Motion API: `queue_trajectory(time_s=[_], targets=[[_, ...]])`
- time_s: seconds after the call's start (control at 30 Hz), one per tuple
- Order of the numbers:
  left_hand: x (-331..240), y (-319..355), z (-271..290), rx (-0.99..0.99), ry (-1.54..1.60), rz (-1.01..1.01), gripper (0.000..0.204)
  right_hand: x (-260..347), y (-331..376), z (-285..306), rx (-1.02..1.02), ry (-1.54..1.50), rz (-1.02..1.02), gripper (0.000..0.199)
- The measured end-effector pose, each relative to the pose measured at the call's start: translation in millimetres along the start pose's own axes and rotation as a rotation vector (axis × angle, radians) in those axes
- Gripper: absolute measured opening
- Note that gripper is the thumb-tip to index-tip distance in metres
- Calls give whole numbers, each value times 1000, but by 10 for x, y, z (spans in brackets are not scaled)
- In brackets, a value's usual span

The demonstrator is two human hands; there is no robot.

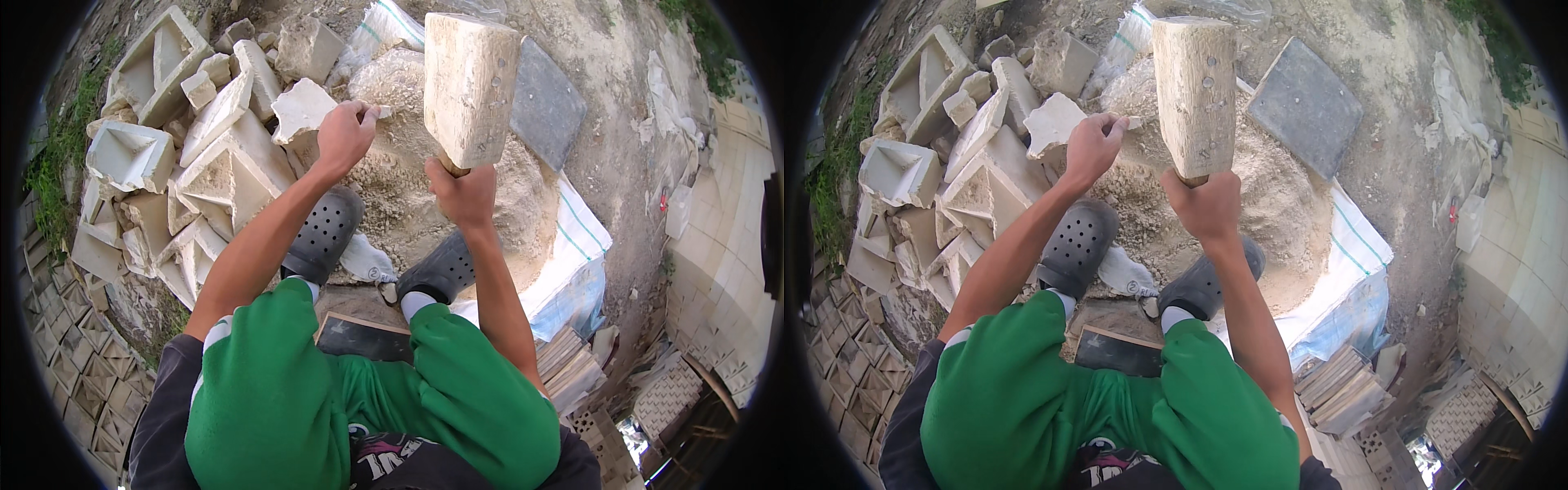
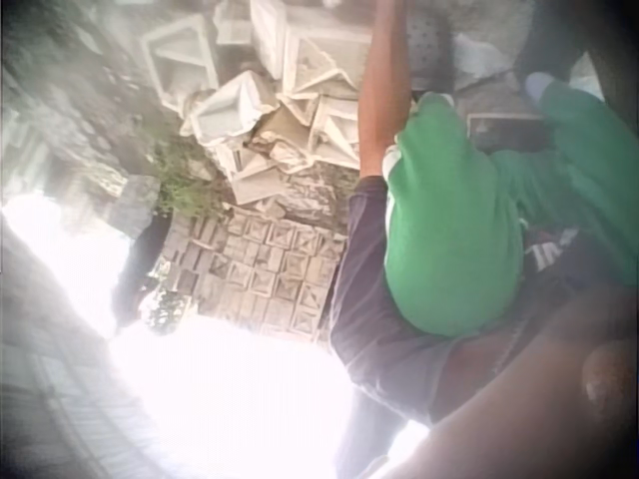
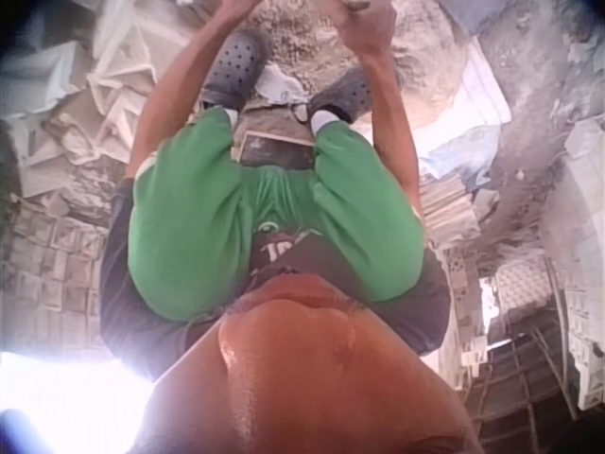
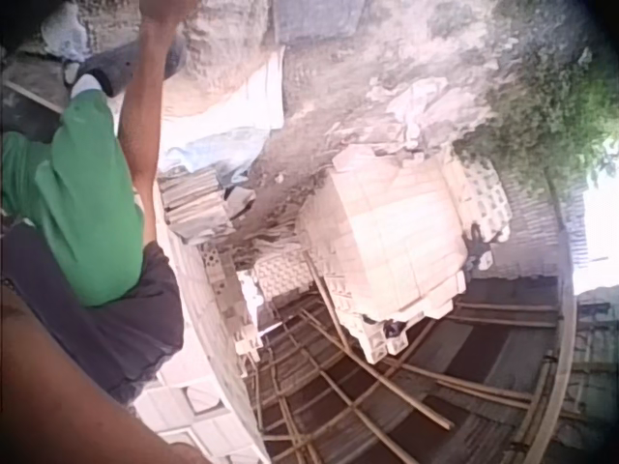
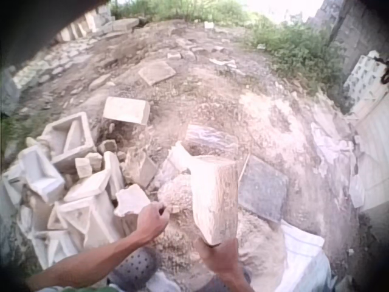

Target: The person uses a wooden mallet to repeatedly strike and break light-colored stone blocks into smaller pieces. The person holds each block with one hand and strikes it with the mallet, then discards the broken pieces onto a pile.

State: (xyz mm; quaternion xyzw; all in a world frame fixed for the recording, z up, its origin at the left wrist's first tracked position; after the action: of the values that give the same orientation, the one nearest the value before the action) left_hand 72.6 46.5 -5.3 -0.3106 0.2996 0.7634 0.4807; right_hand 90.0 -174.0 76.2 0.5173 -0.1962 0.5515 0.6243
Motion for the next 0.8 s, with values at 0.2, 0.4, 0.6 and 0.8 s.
queue_trajectory(time_s=[0.2,0.4,0.6,0.8], targets=[[-79,-15,-14,19,-7,-2,33,-402,-58,-270,84,438,-195,41],[-31,-8,15,12,-24,10,36,16,59,-29,-28,292,-56,37],[-64,-9,-34,12,-17,-17,39,-195,17,-177,-37,153,143,35],[-58,22,-24,31,-9,-5,37,-349,-41,-122,61,384,-223,40]])
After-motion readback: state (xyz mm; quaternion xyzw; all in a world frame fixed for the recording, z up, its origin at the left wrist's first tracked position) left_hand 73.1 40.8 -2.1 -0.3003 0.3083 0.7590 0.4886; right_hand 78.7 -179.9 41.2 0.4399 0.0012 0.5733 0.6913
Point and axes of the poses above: each hand's wrist, its own y-axis away from the middle knuckle, its own z-axis out of the back of the hand, x = y × z, the point moved 7 cm from there along -y, towards the middle knuckle, and after that the axes turned 8 degrees about -z, right-handed, at the moved point
